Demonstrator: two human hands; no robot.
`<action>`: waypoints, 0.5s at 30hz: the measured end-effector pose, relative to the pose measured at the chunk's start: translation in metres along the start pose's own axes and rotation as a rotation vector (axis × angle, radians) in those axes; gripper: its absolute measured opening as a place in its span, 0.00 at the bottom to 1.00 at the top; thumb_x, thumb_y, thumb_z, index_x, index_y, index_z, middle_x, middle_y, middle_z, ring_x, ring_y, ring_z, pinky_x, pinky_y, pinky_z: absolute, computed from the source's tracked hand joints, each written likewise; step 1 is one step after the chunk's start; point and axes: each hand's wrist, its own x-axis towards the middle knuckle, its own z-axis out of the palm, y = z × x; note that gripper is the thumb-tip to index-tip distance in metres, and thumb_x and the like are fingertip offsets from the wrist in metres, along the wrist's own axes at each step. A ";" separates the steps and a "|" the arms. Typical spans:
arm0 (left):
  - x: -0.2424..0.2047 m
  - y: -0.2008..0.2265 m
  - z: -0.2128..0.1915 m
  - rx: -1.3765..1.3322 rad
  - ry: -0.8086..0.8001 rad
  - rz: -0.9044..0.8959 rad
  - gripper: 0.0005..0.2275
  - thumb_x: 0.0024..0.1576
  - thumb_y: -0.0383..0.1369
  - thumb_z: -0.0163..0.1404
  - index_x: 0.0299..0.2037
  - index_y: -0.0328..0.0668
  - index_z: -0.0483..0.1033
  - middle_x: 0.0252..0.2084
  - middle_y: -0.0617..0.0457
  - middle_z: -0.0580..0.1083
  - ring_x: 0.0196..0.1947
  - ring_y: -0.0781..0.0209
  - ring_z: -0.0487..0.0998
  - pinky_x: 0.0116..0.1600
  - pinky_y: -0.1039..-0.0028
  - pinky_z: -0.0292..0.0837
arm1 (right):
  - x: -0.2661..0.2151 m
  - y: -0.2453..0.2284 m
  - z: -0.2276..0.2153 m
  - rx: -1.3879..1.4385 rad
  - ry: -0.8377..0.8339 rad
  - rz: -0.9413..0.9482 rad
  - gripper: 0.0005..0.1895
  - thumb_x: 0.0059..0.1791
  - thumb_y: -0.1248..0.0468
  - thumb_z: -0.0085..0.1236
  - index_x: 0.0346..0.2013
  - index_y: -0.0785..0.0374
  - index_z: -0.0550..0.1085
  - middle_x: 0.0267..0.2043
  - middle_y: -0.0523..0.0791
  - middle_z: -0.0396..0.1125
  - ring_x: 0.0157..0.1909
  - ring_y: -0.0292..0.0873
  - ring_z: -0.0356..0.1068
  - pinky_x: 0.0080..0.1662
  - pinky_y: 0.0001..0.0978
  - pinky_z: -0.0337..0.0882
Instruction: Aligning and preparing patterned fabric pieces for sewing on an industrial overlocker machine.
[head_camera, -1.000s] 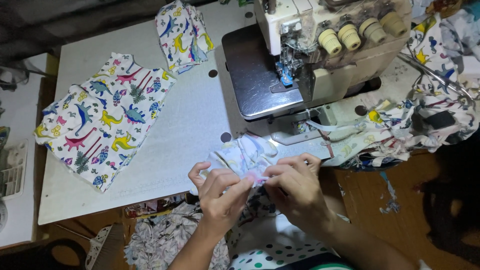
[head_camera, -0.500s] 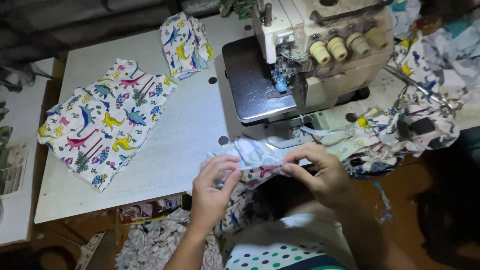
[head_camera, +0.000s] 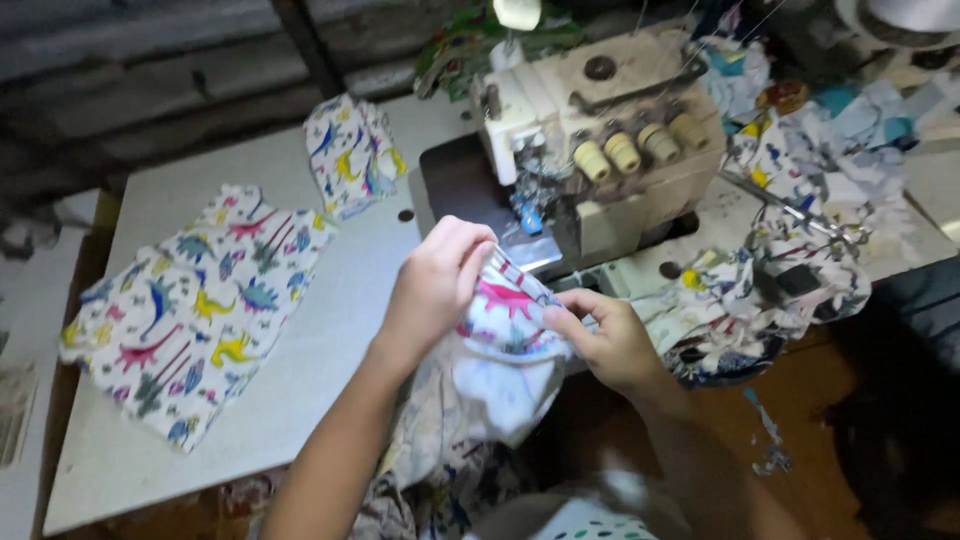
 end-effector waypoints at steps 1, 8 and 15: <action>0.009 -0.020 0.017 0.065 -0.050 -0.012 0.05 0.65 0.33 0.48 0.43 0.45 0.76 0.36 0.48 0.73 0.38 0.43 0.78 0.47 0.59 0.75 | 0.014 0.020 0.002 0.007 0.042 0.096 0.07 0.50 0.58 0.65 0.39 0.56 0.83 0.22 0.41 0.71 0.20 0.31 0.62 0.25 0.24 0.66; 0.031 -0.070 0.067 0.165 -0.074 -0.112 0.05 0.54 0.38 0.55 0.29 0.52 0.74 0.31 0.58 0.68 0.39 0.54 0.72 0.46 0.63 0.66 | 0.032 0.016 -0.013 0.111 0.139 0.180 0.04 0.46 0.66 0.69 0.30 0.64 0.84 0.16 0.41 0.70 0.24 0.32 0.60 0.32 0.26 0.68; 0.058 -0.084 0.071 0.226 -0.112 -0.210 0.05 0.56 0.35 0.52 0.29 0.48 0.77 0.30 0.55 0.70 0.39 0.52 0.72 0.47 0.62 0.64 | 0.056 0.022 -0.004 0.208 0.194 0.090 0.11 0.46 0.66 0.70 0.20 0.65 0.78 0.10 0.39 0.60 0.20 0.28 0.54 0.26 0.18 0.56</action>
